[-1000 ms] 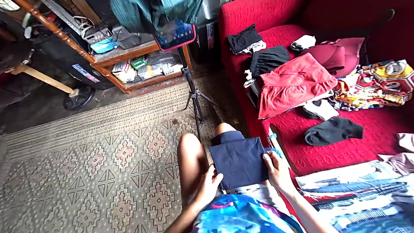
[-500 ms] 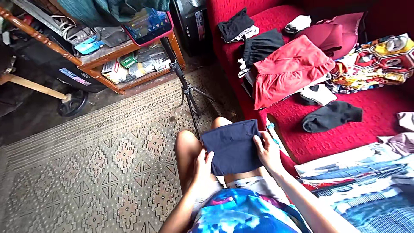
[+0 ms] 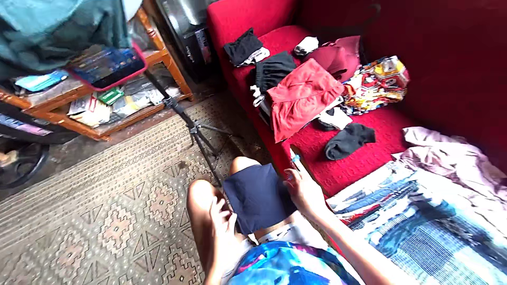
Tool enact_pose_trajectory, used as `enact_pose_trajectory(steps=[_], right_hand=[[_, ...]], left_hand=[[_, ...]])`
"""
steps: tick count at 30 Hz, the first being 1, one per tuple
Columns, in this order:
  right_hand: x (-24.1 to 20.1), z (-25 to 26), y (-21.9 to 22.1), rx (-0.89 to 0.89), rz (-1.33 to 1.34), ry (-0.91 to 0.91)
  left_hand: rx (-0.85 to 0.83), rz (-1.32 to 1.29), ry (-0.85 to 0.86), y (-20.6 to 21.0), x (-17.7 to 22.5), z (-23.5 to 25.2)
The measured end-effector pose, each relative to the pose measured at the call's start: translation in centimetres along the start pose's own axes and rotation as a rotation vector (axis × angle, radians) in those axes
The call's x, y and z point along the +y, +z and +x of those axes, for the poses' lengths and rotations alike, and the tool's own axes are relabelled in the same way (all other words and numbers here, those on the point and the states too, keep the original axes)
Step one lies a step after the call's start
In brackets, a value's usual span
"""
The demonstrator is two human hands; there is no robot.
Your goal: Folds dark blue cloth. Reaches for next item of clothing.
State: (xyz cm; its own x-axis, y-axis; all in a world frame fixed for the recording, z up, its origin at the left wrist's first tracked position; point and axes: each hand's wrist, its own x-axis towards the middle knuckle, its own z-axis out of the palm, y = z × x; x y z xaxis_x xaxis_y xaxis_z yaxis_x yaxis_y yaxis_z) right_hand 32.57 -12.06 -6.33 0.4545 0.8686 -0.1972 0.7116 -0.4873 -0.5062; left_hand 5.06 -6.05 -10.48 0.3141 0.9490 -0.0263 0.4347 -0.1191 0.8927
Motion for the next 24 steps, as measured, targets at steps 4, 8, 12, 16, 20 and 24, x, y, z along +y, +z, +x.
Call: enact_pose_trajectory(steps=[4, 8, 12, 16, 20, 24], right_hand=[[-4.7, -1.4, -0.7, 0.199, 0.078, -0.290], [-6.1, 0.9, 6.5, -0.133, 0.056, -0.286], [-6.6, 4.0, 7.2, -0.238, 0.096, -0.237], [-4.8, 6.8, 6.8, -0.344, 0.322, -0.075], [-2.0, 8.4, 6.9, -0.493, 0.507, 0.146], [-1.0, 6.0, 5.0, -0.506, 0.423, 0.227]], left_hand=[[0.035, 0.025, 0.240, -0.7, 4.8, 1.1], [0.018, 0.324, 0.388, 6.7, 1.7, 4.1], [0.120, 0.237, 0.429, 8.2, -1.4, 6.9], [0.116, -0.026, 0.022, 8.2, -0.9, 5.8], [0.011, -0.379, -0.480, 6.4, 1.2, 4.0], [-0.017, -0.526, -0.379, 3.0, 2.3, 2.3]])
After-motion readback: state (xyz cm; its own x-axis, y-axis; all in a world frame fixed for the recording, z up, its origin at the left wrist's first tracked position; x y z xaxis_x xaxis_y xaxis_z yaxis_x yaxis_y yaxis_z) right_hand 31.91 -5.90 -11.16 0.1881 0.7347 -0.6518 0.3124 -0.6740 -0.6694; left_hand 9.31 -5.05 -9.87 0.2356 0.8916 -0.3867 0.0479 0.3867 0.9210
